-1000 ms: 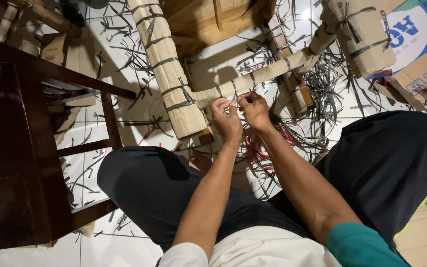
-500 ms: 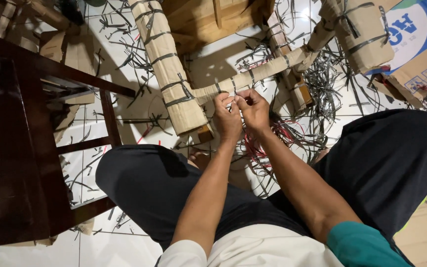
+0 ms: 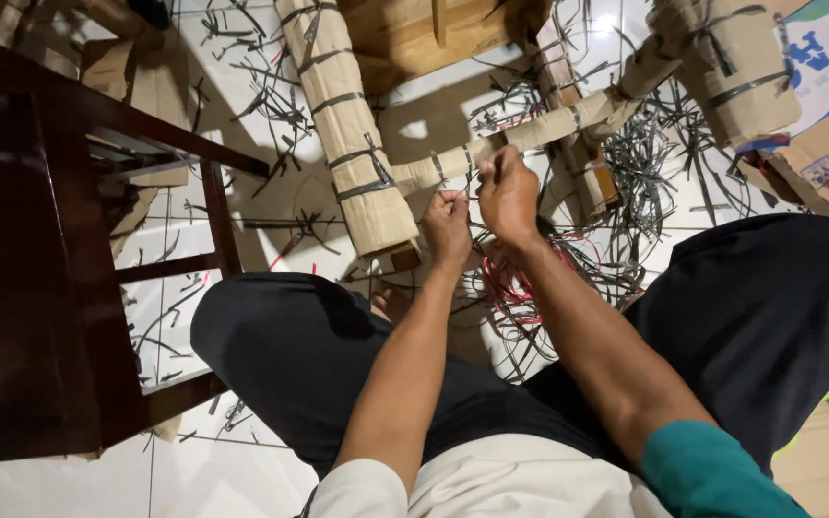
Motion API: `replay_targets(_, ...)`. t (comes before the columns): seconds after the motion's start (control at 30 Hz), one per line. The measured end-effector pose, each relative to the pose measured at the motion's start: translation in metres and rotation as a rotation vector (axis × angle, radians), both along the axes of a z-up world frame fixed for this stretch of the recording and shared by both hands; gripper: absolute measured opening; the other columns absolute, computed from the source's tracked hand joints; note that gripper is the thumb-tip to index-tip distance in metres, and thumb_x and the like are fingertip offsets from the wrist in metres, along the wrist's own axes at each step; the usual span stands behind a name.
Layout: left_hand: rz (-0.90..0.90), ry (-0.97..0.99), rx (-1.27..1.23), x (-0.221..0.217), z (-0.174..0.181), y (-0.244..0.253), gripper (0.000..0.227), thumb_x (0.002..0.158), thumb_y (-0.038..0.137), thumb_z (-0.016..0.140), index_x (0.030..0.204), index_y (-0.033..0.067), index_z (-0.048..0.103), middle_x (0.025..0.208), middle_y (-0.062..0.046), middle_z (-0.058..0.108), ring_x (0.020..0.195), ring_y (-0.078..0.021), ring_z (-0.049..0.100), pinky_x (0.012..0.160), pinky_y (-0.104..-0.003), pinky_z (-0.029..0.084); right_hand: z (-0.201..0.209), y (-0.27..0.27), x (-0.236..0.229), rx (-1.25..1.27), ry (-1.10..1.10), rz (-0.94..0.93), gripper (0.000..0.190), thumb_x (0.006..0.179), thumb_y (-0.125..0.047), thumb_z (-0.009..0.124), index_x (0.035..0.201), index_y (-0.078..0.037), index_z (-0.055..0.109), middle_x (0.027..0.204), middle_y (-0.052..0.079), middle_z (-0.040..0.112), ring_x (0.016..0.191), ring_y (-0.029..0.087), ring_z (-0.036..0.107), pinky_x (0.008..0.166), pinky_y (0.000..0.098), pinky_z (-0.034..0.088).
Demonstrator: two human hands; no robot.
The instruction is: The person sits on the floor and ties a red string around the legs of an overturned wooden chair. They then lift the chair, place a piece of cardboard on the seat, and secure the cardboard with a black string.
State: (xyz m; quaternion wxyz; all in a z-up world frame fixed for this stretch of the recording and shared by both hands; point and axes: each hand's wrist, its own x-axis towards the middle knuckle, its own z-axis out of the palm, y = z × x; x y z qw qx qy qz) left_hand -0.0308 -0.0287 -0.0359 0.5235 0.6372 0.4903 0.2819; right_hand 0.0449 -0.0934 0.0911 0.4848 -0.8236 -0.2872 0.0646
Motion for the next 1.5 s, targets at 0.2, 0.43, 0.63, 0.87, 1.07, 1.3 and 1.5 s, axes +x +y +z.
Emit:
replay_targets(0.2, 0.006, 0.211, 0.005, 0.002, 0.019, 0.014, 0.016, 0.084, 0.027, 0.069, 0.084, 0.0119, 0.075, 0.078, -0.014, 0.075, 0.092, -0.042, 0.072, 0.082, -0.05, 0.054, -0.004, 0.003, 0.017, -0.053, -0.015, 0.015, 0.011, 0.103, -0.014, 0.06, 0.094, -0.009, 0.055, 0.06, 0.007, 0.067, 0.067, 0.037, 0.071, 0.071, 0.0476, 0.054)
replay_targets(0.43, -0.023, 0.248, -0.107, 0.002, -0.007, 0.022, 0.025, 0.083, 0.047, 0.071, 0.083, 0.0225, 0.071, 0.076, -0.002, 0.075, 0.095, -0.0314, 0.074, 0.089, -0.043, 0.053, -0.007, -0.009, 0.045, 0.072, 0.261, 0.206, 0.011, 0.104, -0.012, 0.062, 0.093, -0.01, 0.059, 0.06, 0.002, 0.066, 0.064, 0.021, 0.068, 0.07, 0.0345, 0.054)
replay_targets(0.63, -0.002, -0.037, -0.221, 0.0, 0.082, -0.005, 0.051, 0.087, 0.05, 0.062, 0.107, 0.0053, 0.074, 0.106, -0.018, 0.074, 0.099, -0.0334, 0.067, 0.089, -0.044, 0.047, 0.073, -0.068, 0.06, -0.206, 0.733, 0.368, 0.024, 0.105, -0.025, 0.058, 0.104, -0.006, 0.072, 0.097, 0.016, 0.076, 0.087, 0.025, 0.076, 0.078, 0.0347, 0.064)
replay_targets(0.87, 0.077, -0.15, -0.431, 0.015, 0.151, -0.019, 0.069, 0.086, 0.061, 0.069, 0.116, -0.0011, 0.07, 0.111, -0.021, 0.074, 0.107, -0.032, 0.067, 0.097, -0.038, 0.048, -0.101, -0.132, 0.045, -0.74, 0.462, 0.389, 0.03, 0.078, -0.038, 0.066, 0.096, -0.022, 0.084, 0.093, 0.014, 0.078, 0.101, 0.037, 0.072, 0.091, 0.0519, 0.054)
replay_targets(1.07, 0.127, -0.267, -0.476, 0.024, 0.139, -0.016, 0.043, 0.082, 0.036, 0.082, 0.088, -0.0037, 0.067, 0.085, -0.018, 0.072, 0.079, -0.0226, 0.07, 0.075, -0.032, 0.057, -0.119, -0.169, -0.026, -0.867, 0.111, 0.271, 0.026, 0.099, -0.017, 0.041, 0.12, -0.005, 0.048, 0.12, 0.031, 0.059, 0.094, 0.052, 0.07, 0.082, 0.0638, 0.057)
replay_targets(1.3, 0.131, -0.304, -0.554, 0.029, 0.075, -0.001, 0.025, 0.077, 0.019, 0.081, 0.082, -0.0012, 0.068, 0.077, -0.018, 0.072, 0.061, -0.0188, 0.071, 0.065, -0.034, 0.063, -0.217, -0.187, -0.028, -0.828, -0.313, 0.301, 0.021, 0.095, -0.022, 0.044, 0.097, -0.008, 0.058, 0.075, 0.012, 0.062, 0.067, 0.039, 0.073, 0.054, 0.0567, 0.055)
replay_targets(1.5, 0.032, -0.423, -0.684, 0.035, 0.036, -0.001, 0.029, 0.098, 0.015, 0.063, 0.118, -0.0017, 0.051, 0.097, -0.021, 0.071, 0.084, -0.0286, 0.075, 0.082, -0.051, 0.063, -0.103, -0.169, 0.029, -1.015, 0.254, 0.485, 0.037, 0.089, -0.034, 0.06, 0.119, -0.014, 0.069, 0.109, 0.017, 0.076, 0.111, 0.043, 0.071, 0.094, 0.0582, 0.055)
